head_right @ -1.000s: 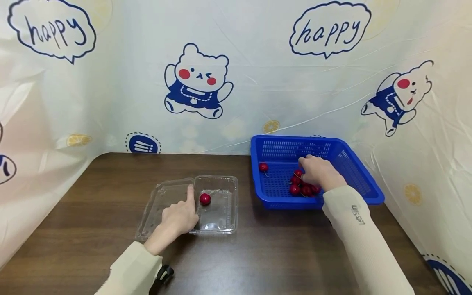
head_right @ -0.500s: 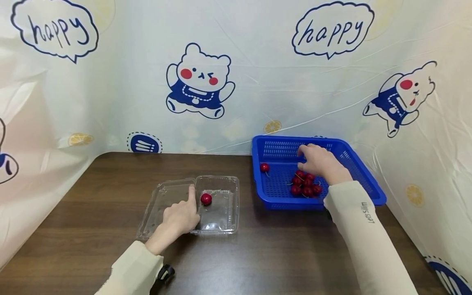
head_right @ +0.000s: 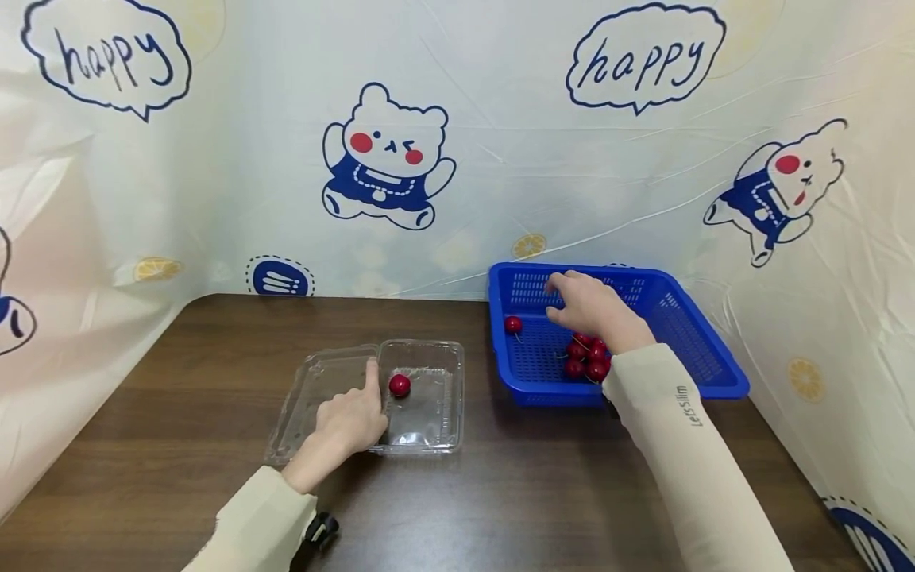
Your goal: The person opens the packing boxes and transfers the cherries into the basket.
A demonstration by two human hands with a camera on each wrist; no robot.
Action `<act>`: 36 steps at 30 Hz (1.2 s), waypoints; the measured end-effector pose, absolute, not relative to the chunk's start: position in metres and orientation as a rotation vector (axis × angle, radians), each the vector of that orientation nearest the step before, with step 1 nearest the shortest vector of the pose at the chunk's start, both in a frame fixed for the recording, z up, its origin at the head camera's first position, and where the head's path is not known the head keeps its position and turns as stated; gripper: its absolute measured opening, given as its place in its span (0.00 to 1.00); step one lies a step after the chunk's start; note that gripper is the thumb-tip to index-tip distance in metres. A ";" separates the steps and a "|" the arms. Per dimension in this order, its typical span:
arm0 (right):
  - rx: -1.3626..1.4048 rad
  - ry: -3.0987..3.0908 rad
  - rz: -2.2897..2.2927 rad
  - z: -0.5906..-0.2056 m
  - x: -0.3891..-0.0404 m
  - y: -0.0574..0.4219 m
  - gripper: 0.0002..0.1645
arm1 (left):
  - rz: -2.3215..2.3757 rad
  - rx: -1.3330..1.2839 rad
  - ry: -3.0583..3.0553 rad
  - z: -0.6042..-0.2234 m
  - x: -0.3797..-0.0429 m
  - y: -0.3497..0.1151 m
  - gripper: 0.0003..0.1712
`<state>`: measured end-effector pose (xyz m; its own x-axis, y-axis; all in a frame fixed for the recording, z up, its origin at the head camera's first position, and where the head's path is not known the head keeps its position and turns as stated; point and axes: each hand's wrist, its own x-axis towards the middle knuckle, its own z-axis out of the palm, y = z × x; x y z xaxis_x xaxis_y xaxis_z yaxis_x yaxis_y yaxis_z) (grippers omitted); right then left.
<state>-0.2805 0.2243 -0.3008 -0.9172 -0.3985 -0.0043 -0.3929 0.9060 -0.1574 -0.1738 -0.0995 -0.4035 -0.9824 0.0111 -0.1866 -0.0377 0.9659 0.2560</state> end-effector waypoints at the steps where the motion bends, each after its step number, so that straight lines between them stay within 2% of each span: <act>1: -0.633 3.031 -0.250 -0.300 -0.281 0.221 0.22 | 0.386 -0.023 2.926 -0.403 -0.174 -0.100 0.50; 11: -0.743 3.046 -0.356 -0.296 -0.279 0.185 0.23 | 0.390 -0.025 2.923 -0.404 -0.173 -0.101 0.49; 36: -1.164 2.992 -0.146 -0.317 -0.267 0.097 0.25 | 0.385 -0.018 2.936 -0.405 -0.176 -0.100 0.50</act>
<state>-0.2674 0.0971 -0.3168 -0.7355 -0.6701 0.0999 -0.6767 0.7340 -0.0582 -0.1763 -0.0997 -0.4053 -0.9836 0.0117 -0.1799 -0.0350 0.9664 0.2547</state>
